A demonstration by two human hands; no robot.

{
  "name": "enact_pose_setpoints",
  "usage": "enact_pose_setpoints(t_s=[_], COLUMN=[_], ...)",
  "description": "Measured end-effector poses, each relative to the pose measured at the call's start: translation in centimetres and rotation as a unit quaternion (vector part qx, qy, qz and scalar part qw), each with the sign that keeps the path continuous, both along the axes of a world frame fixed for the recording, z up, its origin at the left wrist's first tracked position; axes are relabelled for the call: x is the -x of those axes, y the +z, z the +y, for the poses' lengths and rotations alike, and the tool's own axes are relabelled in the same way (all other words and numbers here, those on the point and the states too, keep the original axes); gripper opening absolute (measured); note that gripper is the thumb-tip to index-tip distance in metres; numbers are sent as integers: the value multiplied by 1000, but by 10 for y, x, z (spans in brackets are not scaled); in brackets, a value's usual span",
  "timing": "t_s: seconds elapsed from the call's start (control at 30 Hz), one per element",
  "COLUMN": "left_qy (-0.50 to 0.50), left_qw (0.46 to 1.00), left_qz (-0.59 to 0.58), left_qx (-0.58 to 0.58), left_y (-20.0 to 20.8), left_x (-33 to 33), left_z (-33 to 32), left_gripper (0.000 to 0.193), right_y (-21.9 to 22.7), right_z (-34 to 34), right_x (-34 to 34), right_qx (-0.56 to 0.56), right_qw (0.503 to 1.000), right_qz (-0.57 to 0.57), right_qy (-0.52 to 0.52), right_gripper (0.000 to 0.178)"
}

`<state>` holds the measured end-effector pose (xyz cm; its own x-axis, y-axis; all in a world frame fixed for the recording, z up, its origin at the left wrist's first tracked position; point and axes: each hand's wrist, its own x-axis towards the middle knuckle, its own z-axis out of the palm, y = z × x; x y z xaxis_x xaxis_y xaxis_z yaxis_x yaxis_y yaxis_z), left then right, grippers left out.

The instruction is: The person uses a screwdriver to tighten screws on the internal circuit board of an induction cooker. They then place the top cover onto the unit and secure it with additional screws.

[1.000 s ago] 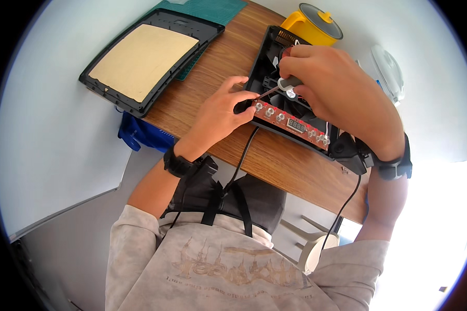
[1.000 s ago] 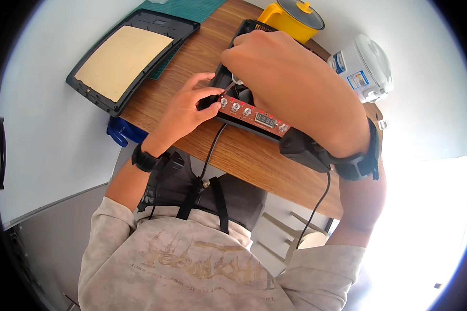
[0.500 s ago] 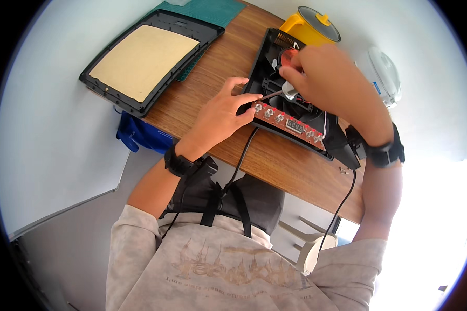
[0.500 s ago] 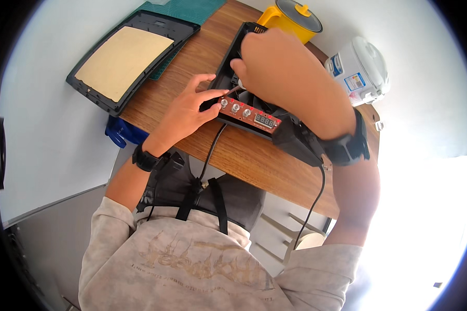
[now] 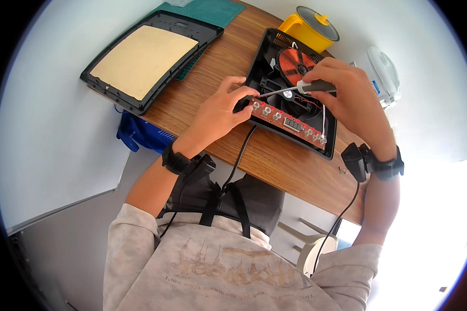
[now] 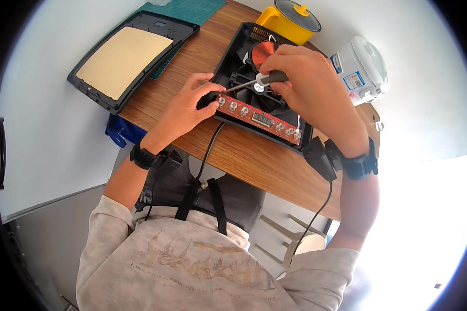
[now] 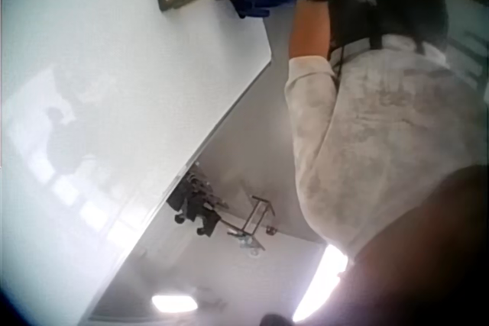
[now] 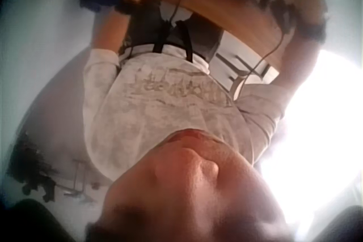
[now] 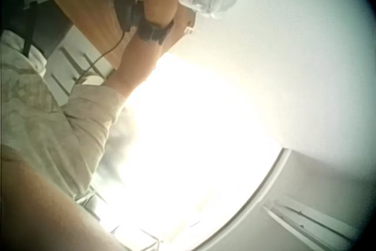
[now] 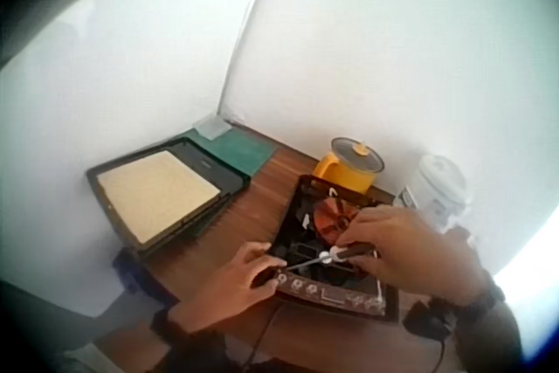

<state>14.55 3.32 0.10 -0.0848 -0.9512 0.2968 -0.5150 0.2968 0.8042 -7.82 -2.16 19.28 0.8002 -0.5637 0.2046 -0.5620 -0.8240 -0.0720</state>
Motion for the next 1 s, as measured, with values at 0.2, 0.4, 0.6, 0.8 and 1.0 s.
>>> enact_pose_setpoints(t_s=[0.2, 0.4, 0.6, 0.8, 1.0], left_qy=[27, 34, 38, 34, 28], left_qw=[997, 997, 996, 997, 997], left_qz=[-45, -43, -41, -33, -32], left_qx=[56, 58, 65, 63, 56], left_y=[-12, -14, -15, -15, -13], left_x=[1, 2, 2, 3, 2], left_z=[-4, -4, -3, -4, -4], left_gripper=[30, 28, 27, 26, 26], right_y=[-6, -6, -5, 0, 8], right_z=[-3, -13, -14, -30, -25], right_x=[-3, -2, -4, -10, -29], right_qx=[31, 2, 5, 20, 53], right_qw=[999, 1000, 1000, 995, 990], right_qz=[-4, -5, 8, 37, 85], right_qy=[20, 18, 24, 91, 102], right_gripper=[22, 22, 23, 19, 13])
